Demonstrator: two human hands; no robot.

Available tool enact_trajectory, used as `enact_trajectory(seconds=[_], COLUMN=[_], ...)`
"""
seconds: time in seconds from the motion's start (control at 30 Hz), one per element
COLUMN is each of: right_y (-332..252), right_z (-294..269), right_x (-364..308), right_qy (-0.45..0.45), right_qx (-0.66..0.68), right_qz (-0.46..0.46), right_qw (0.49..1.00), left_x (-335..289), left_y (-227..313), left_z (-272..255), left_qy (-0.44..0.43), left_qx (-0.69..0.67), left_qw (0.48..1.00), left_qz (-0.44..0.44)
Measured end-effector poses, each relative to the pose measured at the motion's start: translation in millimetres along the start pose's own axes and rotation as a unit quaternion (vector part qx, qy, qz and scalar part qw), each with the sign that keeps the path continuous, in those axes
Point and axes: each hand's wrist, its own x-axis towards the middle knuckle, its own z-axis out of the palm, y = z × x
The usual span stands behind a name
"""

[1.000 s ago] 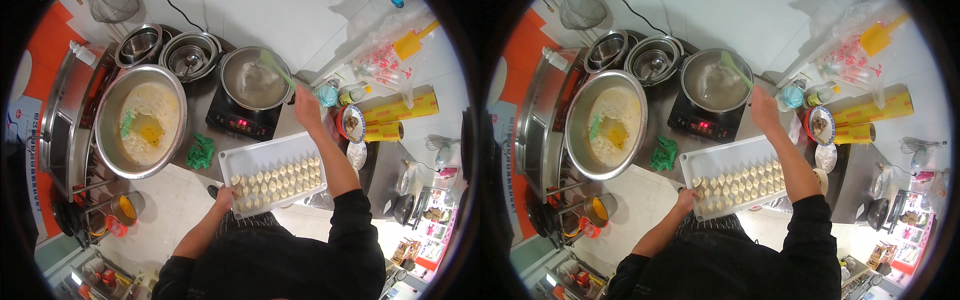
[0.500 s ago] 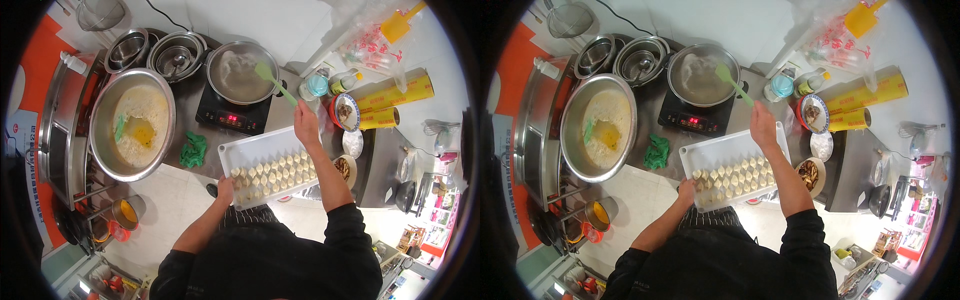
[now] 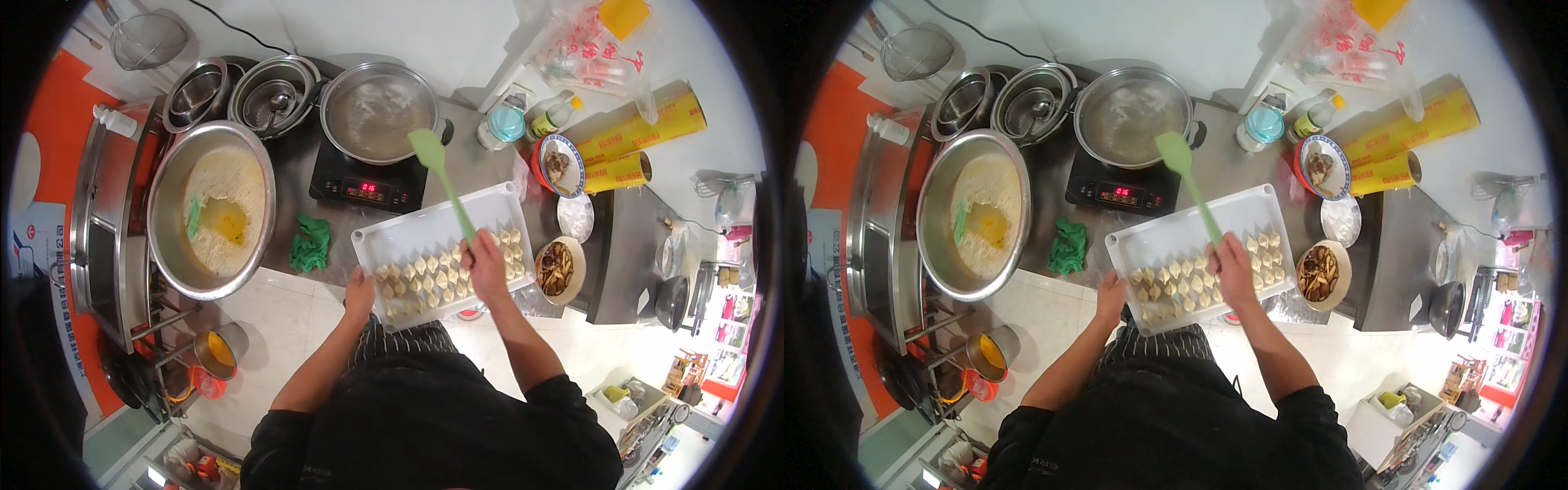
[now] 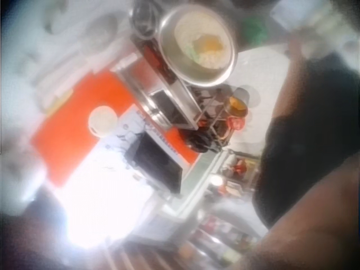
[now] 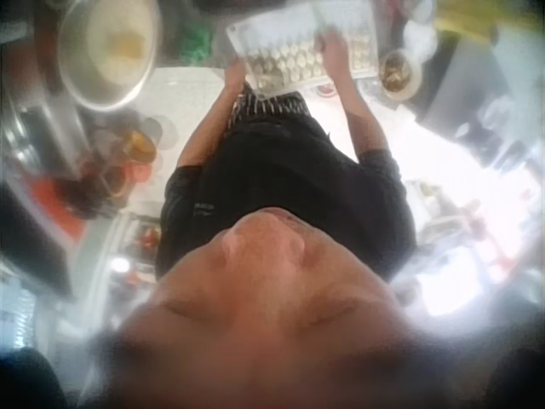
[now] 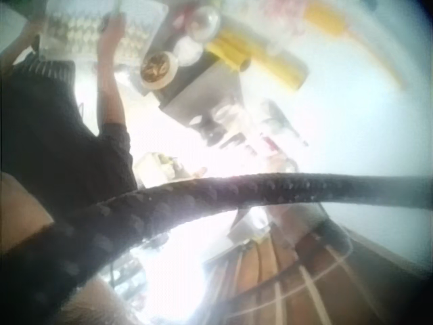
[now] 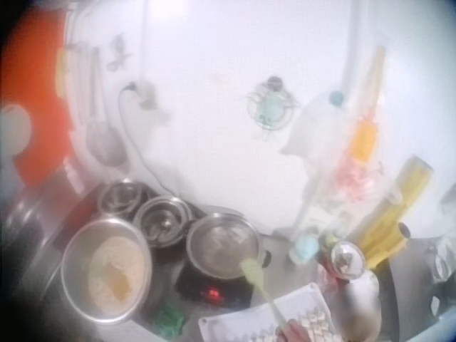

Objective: The person places dumplings from a tray into a pot of boiling water and stirs them with a spatula. They then walk to a prep area, add chopped green onions and cooked meat to a bowl, and return to the stove to continue stirring the dumplings.

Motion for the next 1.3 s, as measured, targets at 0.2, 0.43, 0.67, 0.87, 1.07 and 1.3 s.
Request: enact_trajectory(seconds=[0.2,0.43,0.67,0.87,1.07,1.3], right_y=[50.8,77.0,63.1,58.6,68.1,75.7], right_z=[24.7,17.5,-125.0,-167.8,-155.3,-158.0], right_x=[-65.2,-78.1,14.2,65.0,68.7,67.8], right_qy=[-0.084,-0.164,0.167,0.151,0.133,0.155], right_qx=[-0.015,-0.179,-0.541,-0.667,-0.695,-0.659], right_qz=[0.083,0.034,-0.167,-0.179,-0.169,-0.219], right_qw=[0.993,0.969,0.807,0.707,0.687,0.703], left_x=[-32.1,-42.4,-25.1,-21.3,-36.9,-39.3], left_y=[72.9,100.8,72.9,50.9,53.8,48.9], left_z=[25.4,34.9,-23.9,-53.8,-49.9,-49.5], left_qy=[-0.112,-0.251,-0.183,-0.114,-0.077,-0.058], left_qx=[0.041,-0.096,0.079,0.193,0.092,0.097], left_qw=[0.993,0.947,0.978,0.973,0.989,0.989], left_qz=[0.009,-0.175,-0.063,-0.046,-0.084,-0.100])
